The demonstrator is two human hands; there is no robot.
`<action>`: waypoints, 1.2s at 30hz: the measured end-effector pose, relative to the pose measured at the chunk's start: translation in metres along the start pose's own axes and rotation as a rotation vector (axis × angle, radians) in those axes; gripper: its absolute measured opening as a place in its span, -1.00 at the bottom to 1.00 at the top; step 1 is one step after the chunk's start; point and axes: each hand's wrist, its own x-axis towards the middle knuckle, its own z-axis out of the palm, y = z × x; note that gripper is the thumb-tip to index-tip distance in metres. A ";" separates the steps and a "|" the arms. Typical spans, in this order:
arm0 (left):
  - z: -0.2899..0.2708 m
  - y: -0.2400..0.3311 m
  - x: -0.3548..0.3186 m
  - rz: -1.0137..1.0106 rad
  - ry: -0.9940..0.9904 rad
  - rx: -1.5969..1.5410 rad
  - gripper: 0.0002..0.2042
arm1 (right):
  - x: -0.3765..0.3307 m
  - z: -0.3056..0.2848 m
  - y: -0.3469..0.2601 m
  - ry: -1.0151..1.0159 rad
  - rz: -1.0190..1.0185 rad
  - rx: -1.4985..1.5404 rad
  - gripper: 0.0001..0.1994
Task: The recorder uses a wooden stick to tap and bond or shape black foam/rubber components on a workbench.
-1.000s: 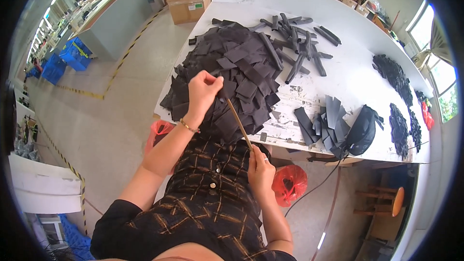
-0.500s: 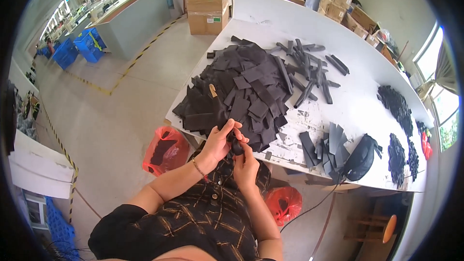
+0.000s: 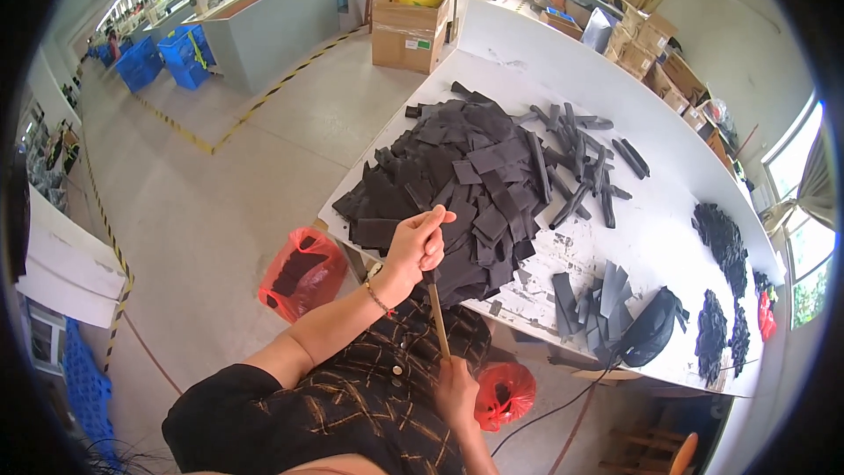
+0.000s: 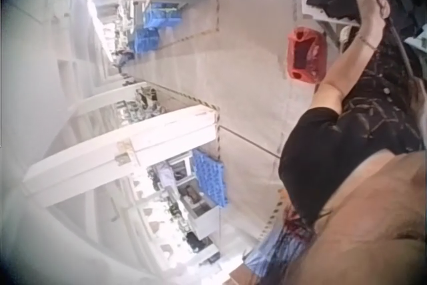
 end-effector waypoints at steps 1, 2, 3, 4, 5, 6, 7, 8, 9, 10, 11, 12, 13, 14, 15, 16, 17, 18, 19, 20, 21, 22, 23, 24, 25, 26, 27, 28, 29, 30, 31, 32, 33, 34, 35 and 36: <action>0.004 0.004 0.001 -0.083 0.011 0.023 -0.63 | 0.000 -0.004 -0.004 -0.010 0.014 0.017 -0.92; 0.009 0.011 0.004 0.076 0.011 0.019 -0.61 | 0.001 -0.007 -0.008 -0.010 0.044 0.025 -0.91; 0.014 0.018 0.006 0.181 0.042 0.031 -0.59 | 0.006 -0.008 -0.012 -0.028 0.095 0.031 -0.90; 0.020 0.022 0.004 0.314 0.068 0.054 -0.56 | 0.013 -0.009 -0.015 -0.013 0.130 0.080 -0.89; 0.025 0.026 0.003 0.327 0.091 -0.126 -0.47 | 0.023 -0.009 -0.017 -0.018 0.185 0.126 -0.87; 0.030 0.023 -0.005 0.181 0.079 -0.173 -0.48 | 0.032 -0.008 -0.019 -0.026 0.270 0.155 -0.85; 0.033 0.020 -0.012 0.121 0.040 -0.203 -0.47 | 0.041 -0.005 -0.020 -0.020 0.232 0.186 -0.84; 0.034 0.017 -0.018 0.016 0.000 -0.068 -0.55 | 0.050 0.001 -0.022 -0.016 0.224 0.201 -0.84; 0.032 0.013 -0.024 -0.116 -0.011 0.058 -0.62 | 0.055 0.006 -0.023 -0.007 0.188 0.226 -0.83; 0.028 0.011 -0.024 -0.051 -0.083 0.106 -0.68 | 0.057 0.012 -0.023 -0.011 0.132 0.189 -0.83; 0.021 0.009 -0.024 0.021 -0.076 0.032 -0.69 | 0.056 0.016 -0.024 -0.060 0.118 0.128 -0.88; 0.013 0.013 -0.018 0.052 -0.050 -0.028 -0.70 | 0.053 0.021 -0.024 -0.043 0.074 0.103 -0.90; 0.004 0.014 -0.013 0.120 0.024 -0.092 -0.71 | 0.048 0.023 -0.024 -0.078 0.078 0.065 -0.91; -0.002 0.014 -0.009 0.102 0.028 -0.058 -0.71 | 0.043 0.023 -0.022 -0.085 0.099 0.029 -0.89; -0.008 0.014 -0.006 0.096 0.054 -0.045 -0.72 | 0.038 0.022 -0.021 -0.060 0.024 0.037 -0.90; -0.010 0.012 -0.005 0.104 0.057 -0.036 -0.73 | 0.033 0.020 -0.019 -0.052 -0.002 0.027 -0.90; -0.011 0.011 -0.006 0.081 0.053 -0.029 -0.74 | 0.027 0.018 -0.018 -0.048 0.007 0.010 -0.91; -0.008 0.008 -0.009 0.115 0.039 -0.043 -0.74 | 0.022 0.014 -0.016 -0.079 0.022 0.069 -0.92; -0.004 0.006 -0.013 0.064 0.060 -0.031 -0.74 | 0.015 0.009 -0.014 -0.114 0.073 0.122 -0.93; 0.001 0.005 -0.017 0.035 0.042 -0.036 -0.74 | 0.008 0.005 -0.014 -0.174 0.139 0.182 -0.92; 0.004 0.008 -0.019 0.027 0.014 -0.052 -0.74 | 0.002 0.000 -0.011 -0.215 0.240 0.272 -0.92; 0.007 0.013 -0.020 -0.021 0.004 -0.011 -0.72 | -0.004 -0.005 -0.009 -0.278 0.353 0.368 -0.91; 0.008 0.021 -0.017 0.059 0.076 -0.070 -0.71 | -0.012 -0.011 -0.007 -0.325 0.466 0.456 -0.89; 0.004 0.036 -0.009 0.102 0.121 -0.129 -0.70 | -0.020 -0.014 -0.006 -0.372 0.543 0.537 -0.87; -0.002 0.054 0.001 0.130 0.182 -0.183 -0.69 | -0.028 -0.018 -0.006 -0.407 0.466 0.473 -0.88; -0.012 0.074 0.012 0.298 0.168 -0.228 -0.67 | -0.033 -0.023 -0.005 -0.429 0.396 0.385 -0.88; -0.023 0.091 0.021 0.468 0.185 -0.262 -0.65 | -0.035 -0.026 -0.003 -0.490 0.384 0.263 -0.87; -0.031 0.101 0.028 0.468 0.130 -0.192 -0.63 | -0.033 -0.030 -0.001 -0.409 0.156 0.239 -0.87; -0.038 0.107 0.033 0.483 0.096 -0.119 -0.61 | -0.028 -0.032 0.000 -0.331 0.075 0.213 -0.85; -0.043 0.109 0.035 0.537 0.049 -0.063 -0.60 | -0.019 -0.033 0.003 -0.307 0.145 0.255 -0.85; -0.046 0.107 0.036 0.507 0.105 -0.010 -0.58 | -0.008 -0.033 0.005 -0.279 0.288 0.245 -0.84; -0.047 0.101 0.032 0.517 0.146 0.025 -0.56 | 0.003 -0.032 0.006 -0.232 0.252 0.312 -0.84; -0.045 0.092 0.029 0.551 0.102 0.073 -0.54 | 0.016 -0.031 0.008 -0.202 0.299 0.330 -0.83; -0.045 0.086 0.022 0.483 0.160 0.129 -0.40 | 0.027 -0.029 0.009 -0.181 0.279 0.363 -0.84; -0.042 0.079 0.017 0.333 0.182 0.107 -0.35 | 0.035 -0.028 0.010 -0.156 0.253 0.389 -0.85; -0.039 0.072 0.011 0.182 0.206 0.082 -0.30 | 0.041 -0.025 0.009 -0.171 0.256 0.401 -0.85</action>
